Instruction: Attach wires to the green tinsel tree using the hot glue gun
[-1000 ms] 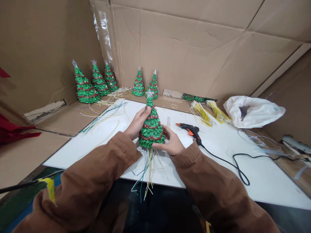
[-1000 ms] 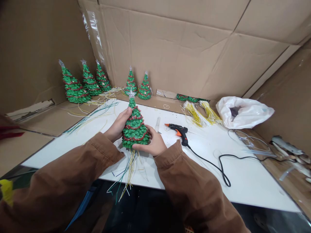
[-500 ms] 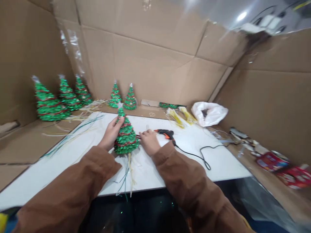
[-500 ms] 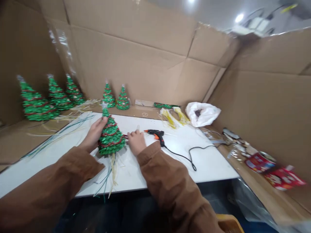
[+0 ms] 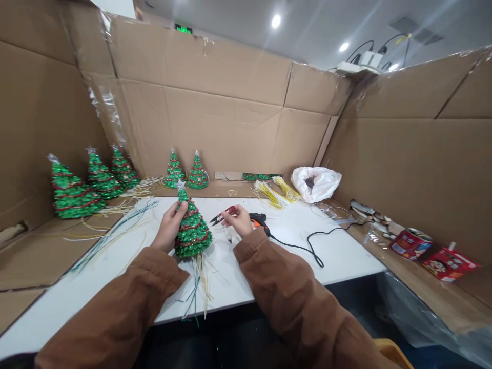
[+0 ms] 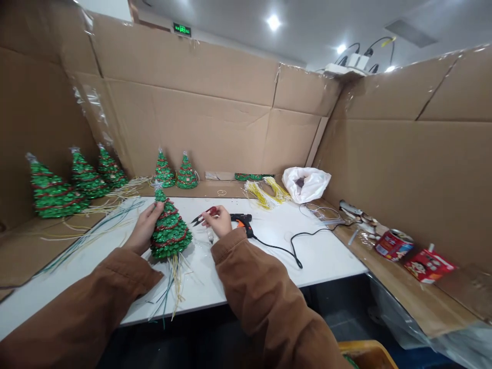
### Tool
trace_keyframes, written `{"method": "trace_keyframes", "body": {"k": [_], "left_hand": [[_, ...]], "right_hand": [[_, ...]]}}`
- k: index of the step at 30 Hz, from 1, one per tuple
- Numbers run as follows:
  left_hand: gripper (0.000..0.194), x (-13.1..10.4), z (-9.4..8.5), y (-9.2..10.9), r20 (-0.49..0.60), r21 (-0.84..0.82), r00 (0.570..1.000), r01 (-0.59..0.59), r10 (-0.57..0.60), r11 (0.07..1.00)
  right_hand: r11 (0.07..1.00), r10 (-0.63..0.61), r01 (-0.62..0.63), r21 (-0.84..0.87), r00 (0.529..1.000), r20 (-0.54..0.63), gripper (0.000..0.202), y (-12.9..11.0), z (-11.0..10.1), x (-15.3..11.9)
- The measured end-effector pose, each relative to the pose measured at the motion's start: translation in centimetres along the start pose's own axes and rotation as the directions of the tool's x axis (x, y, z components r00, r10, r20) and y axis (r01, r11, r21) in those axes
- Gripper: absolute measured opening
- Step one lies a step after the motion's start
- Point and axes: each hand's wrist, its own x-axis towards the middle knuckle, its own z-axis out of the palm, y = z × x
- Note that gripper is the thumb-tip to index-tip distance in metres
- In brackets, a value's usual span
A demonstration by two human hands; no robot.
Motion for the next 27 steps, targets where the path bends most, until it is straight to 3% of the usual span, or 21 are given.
{"method": "trace_keyframes", "body": {"k": [4,6,10,14,17,19,22,25,27], "left_hand": [[0.047,0.0,-0.2,-0.6,0.008,0.012,1.0,-0.029,0.028,1.0],[0.047,-0.1,-0.1,-0.6,0.016,-0.009,1.0,-0.012,0.012,1.0],[0.049,-0.4,0.1,-0.4,0.018,-0.023,1.0,-0.014,0.014,1.0],[0.046,-0.6,0.0,-0.4,0.019,-0.032,1.0,-0.014,0.014,0.999],[0.043,-0.5,-0.1,-0.6,0.034,-0.05,0.999,-0.007,0.008,0.999],[0.043,-0.5,-0.2,-0.8,0.05,-0.05,0.999,-0.019,0.022,0.999],[0.045,-0.3,-0.4,-1.2,0.052,-0.019,0.997,-0.06,0.061,0.998],[0.045,-0.2,-0.6,-1.6,0.043,0.021,0.994,-0.097,0.096,0.995],[0.044,-0.2,-0.7,-1.8,0.047,0.04,0.992,-0.116,0.114,0.992]], "right_hand": [[0.922,0.126,-0.114,0.369,0.992,-0.008,0.036,-0.5,-1.1,-0.2],[0.809,0.208,-0.185,0.558,0.978,0.023,0.029,-0.7,-1.6,-0.5],[0.659,0.287,-0.295,0.691,0.949,0.131,0.013,-1.0,-1.9,-1.5],[0.579,0.292,-0.446,0.682,0.895,0.336,0.024,-1.4,-1.4,-2.8],[0.62,0.229,-0.536,0.574,0.822,0.521,0.039,-1.7,-0.9,-3.5],[0.659,0.201,-0.543,0.52,0.794,0.573,0.041,-1.9,-0.5,-3.8],[0.802,0.176,-0.399,0.444,0.869,0.463,0.041,-2.3,-0.2,-4.1],[0.949,0.053,-0.133,0.287,0.961,0.272,0.042,-2.7,-0.3,-4.2],[0.983,-0.037,0.002,0.182,0.981,0.192,0.039,-2.7,-0.7,-4.4]]}}
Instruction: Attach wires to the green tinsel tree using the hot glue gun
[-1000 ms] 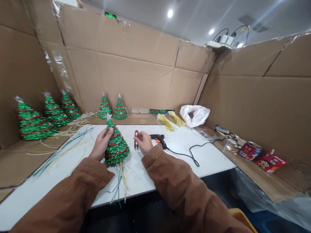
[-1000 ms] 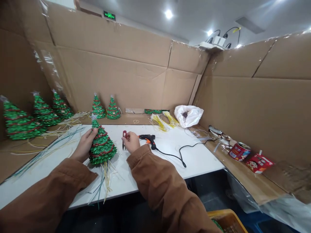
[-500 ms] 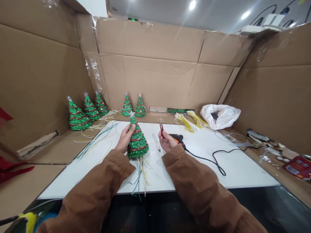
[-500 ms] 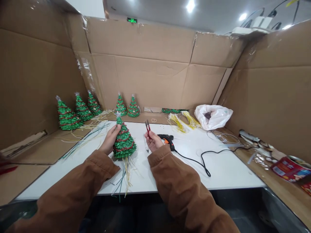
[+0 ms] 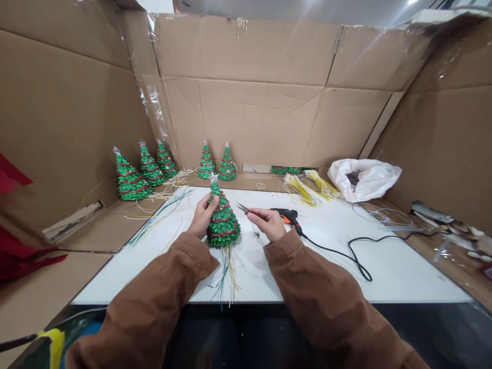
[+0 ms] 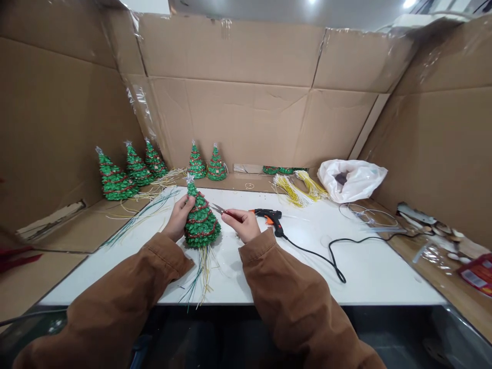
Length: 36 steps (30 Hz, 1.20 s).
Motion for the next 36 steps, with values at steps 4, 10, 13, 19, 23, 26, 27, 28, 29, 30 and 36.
{"method": "trace_keyframes", "body": {"k": [4,10,13,19,23,26,27,28,29,30,36], "left_hand": [[0.042,-0.1,-0.1,-0.4,0.011,0.019,0.999,-0.032,0.032,0.999],[0.039,-0.2,0.2,-0.7,-0.024,0.062,0.997,-0.073,0.074,0.995],[0.038,-0.5,0.6,-0.5,-0.041,0.097,0.994,-0.099,0.104,0.99],[0.037,-1.2,1.4,-0.1,-0.064,0.205,0.987,-0.131,0.147,0.97],[0.038,-1.7,1.8,0.4,-0.062,0.271,0.986,-0.135,0.157,0.953],[0.045,-1.6,1.6,0.9,0.041,0.316,0.996,-0.092,0.083,0.944],[0.047,-1.5,1.4,1.0,0.087,0.337,0.995,-0.08,0.054,0.938],[0.047,-1.3,1.3,1.0,0.127,0.357,0.991,-0.078,0.035,0.931],[0.044,-1.1,1.1,1.0,0.151,0.372,0.988,-0.09,0.035,0.924],[0.041,-1.0,1.0,1.0,0.164,0.379,0.985,-0.11,0.05,0.919],[0.032,-0.7,1.2,0.7,0.203,0.364,0.976,-0.155,0.084,0.918]], "right_hand": [[0.963,-0.067,0.076,-0.257,0.997,0.044,0.036,0.3,-0.7,-0.7],[0.806,-0.116,0.223,-0.549,0.968,0.223,0.032,0.4,-0.7,-2.3],[0.668,-0.161,0.305,-0.678,0.95,0.269,0.03,0.1,-0.4,-2.9],[0.414,-0.166,0.328,-0.849,0.944,0.284,0.028,0.2,-0.1,-3.4],[0.237,-0.182,0.36,-0.902,0.929,0.323,0.026,0.5,0.2,-3.8],[0.111,-0.217,0.41,-0.905,0.899,0.381,0.026,0.8,0.6,-4.3],[0.07,-0.227,0.433,-0.899,0.884,0.408,0.026,0.9,0.7,-4.4],[0.032,-0.233,0.457,-0.889,0.868,0.438,0.026,1.1,0.8,-4.5],[-0.003,-0.233,0.481,-0.877,0.852,0.469,0.026,1.1,0.9,-4.6],[-0.035,-0.224,0.504,-0.863,0.838,0.498,0.027,1.2,1.0,-4.7],[0.016,-0.039,0.463,-0.886,0.886,0.462,0.025,0.1,1.3,-4.2]]}}
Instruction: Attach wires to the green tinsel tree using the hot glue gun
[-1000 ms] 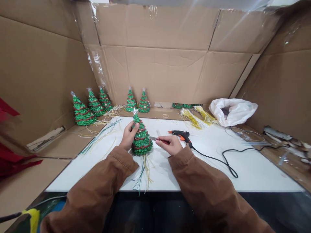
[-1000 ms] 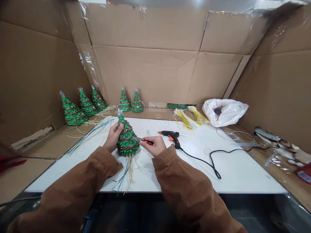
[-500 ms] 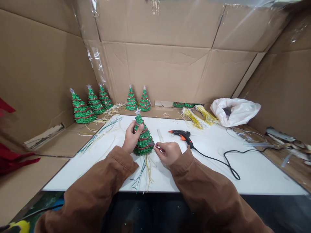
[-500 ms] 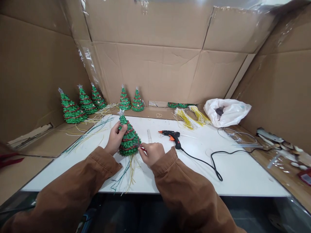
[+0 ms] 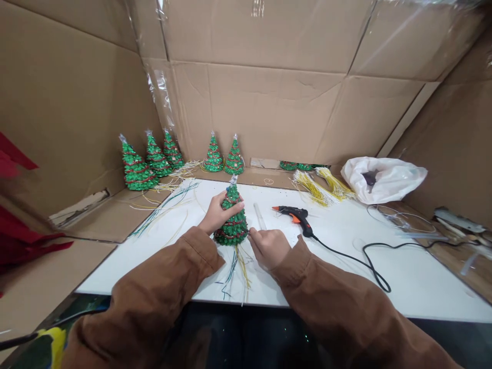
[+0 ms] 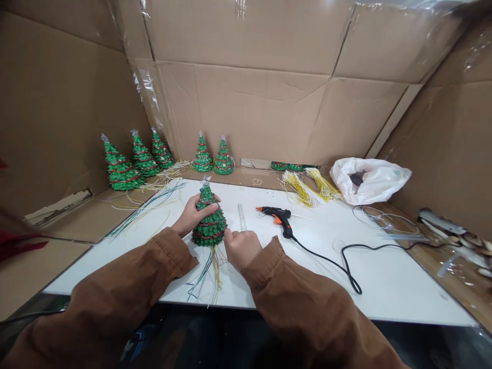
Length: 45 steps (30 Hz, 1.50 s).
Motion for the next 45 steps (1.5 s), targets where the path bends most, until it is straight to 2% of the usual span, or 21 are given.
{"method": "trace_keyframes", "body": {"k": [2,4,6,9,11,13,16,18,22,24,26,28,31,33,36,39,42,43,44,45], "left_hand": [[0.031,-0.1,0.1,0.0,-0.016,0.005,1.0,-0.008,0.008,1.0],[0.03,-0.1,0.2,0.1,-0.031,0.006,0.999,-0.012,0.013,1.0],[0.03,-0.2,0.2,0.1,-0.034,-0.003,0.999,-0.012,0.012,1.0],[0.03,-0.1,0.2,0.2,-0.015,-0.011,1.0,-0.015,0.015,1.0],[0.029,-0.1,0.3,0.3,-0.004,-0.011,1.0,-0.021,0.021,1.0],[0.029,-0.2,0.3,0.4,-0.006,-0.02,1.0,-0.018,0.018,1.0],[0.029,-0.2,0.3,0.3,-0.015,-0.04,1.0,0.002,-0.002,0.999],[0.03,-0.1,0.2,0.1,-0.017,-0.049,1.0,0.003,-0.004,0.999],[0.03,0.0,-0.2,-0.2,0.054,-0.114,0.999,-0.002,0.008,0.993],[0.03,0.0,-0.5,-0.2,0.097,-0.213,0.995,0.034,-0.014,0.976],[0.03,0.0,-0.8,-0.1,0.119,-0.279,0.992,0.073,-0.041,0.957],[0.031,0.0,-1.0,0.0,0.118,-0.254,0.992,0.08,-0.051,0.964],[0.031,0.1,-1.4,-0.2,0.12,-0.202,0.992,0.058,-0.034,0.978],[0.033,0.3,-1.6,-0.4,0.157,-0.225,0.987,0.073,-0.038,0.972],[0.038,0.4,-1.6,-0.9,0.191,-0.253,0.979,0.112,-0.064,0.961],[0.046,0.5,-1.6,-1.2,0.215,-0.256,0.974,0.126,-0.07,0.959],[0.059,1.1,-2.4,-1.3,0.228,-0.253,0.973,0.106,-0.047,0.962],[0.063,1.3,-3.0,-1.3,0.178,-0.245,0.983,0.081,-0.037,0.966],[0.062,1.4,-3.8,-1.4,0.081,-0.221,0.996,0.056,-0.039,0.974],[0.059,1.5,-4.8,-1.4,-0.068,-0.17,0.997,0.031,-0.043,0.985]], "right_hand": [[0.991,0.094,-0.096,0.089,0.995,0.031,0.025,0.0,-0.5,0.2],[0.984,0.132,-0.137,0.11,0.99,0.049,0.029,-0.1,-0.8,0.4],[0.995,0.086,-0.089,0.043,0.994,0.064,0.029,-0.2,-1.0,0.5],[0.993,-0.083,0.089,-0.071,0.993,0.086,0.025,0.0,-1.0,0.6],[0.986,-0.14,0.148,-0.081,0.986,0.091,0.025,0.3,-1.0,0.7],[0.995,-0.095,0.097,-0.019,0.993,0.076,0.024,0.8,-1.1,0.9],[0.986,0.02,-0.031,0.165,0.997,0.069,0.03,1.3,-1.4,1.2],[0.979,0.044,-0.059,0.197,0.996,0.079,0.033,1.2,-1.8,1.4],[0.996,-0.083,0.084,0.001,0.986,0.141,0.023,0.5,-3.3,1.5],[0.992,-0.12,0.123,-0.009,0.982,0.146,0.024,0.5,-4.3,1.4],[0.991,-0.106,0.097,0.093,0.99,0.097,0.027,1.0,-5.2,1.4],[0.966,-0.058,0.047,0.256,0.998,0.036,0.029,1.8,-6.0,1.3],[0.908,0.099,-0.085,0.41,0.995,-0.012,0.029,3.2,-6.5,1.7],[0.896,0.226,-0.196,0.398,0.974,-0.029,0.026,4.0,-6.1,2.6],[0.884,0.381,-0.33,0.33,0.919,-0.101,0.03,4.4,-4.2,4.3],[0.9,0.381,-0.367,0.236,0.925,-0.014,0.033,3.8,-1.2,5.3],[0.947,0.277,-0.282,0.154,0.959,0.055,0.04,3.0,1.4,5.2],[0.958,0.249,-0.257,0.13,0.966,0.073,0.04,2.8,2.0,5.0],[0.965,0.228,-0.237,0.112,0.97,0.088,0.039,2.7,2.5,4.8],[0.969,0.215,-0.224,0.101,0.972,0.098,0.038,2.6,2.8,4.6]]}}
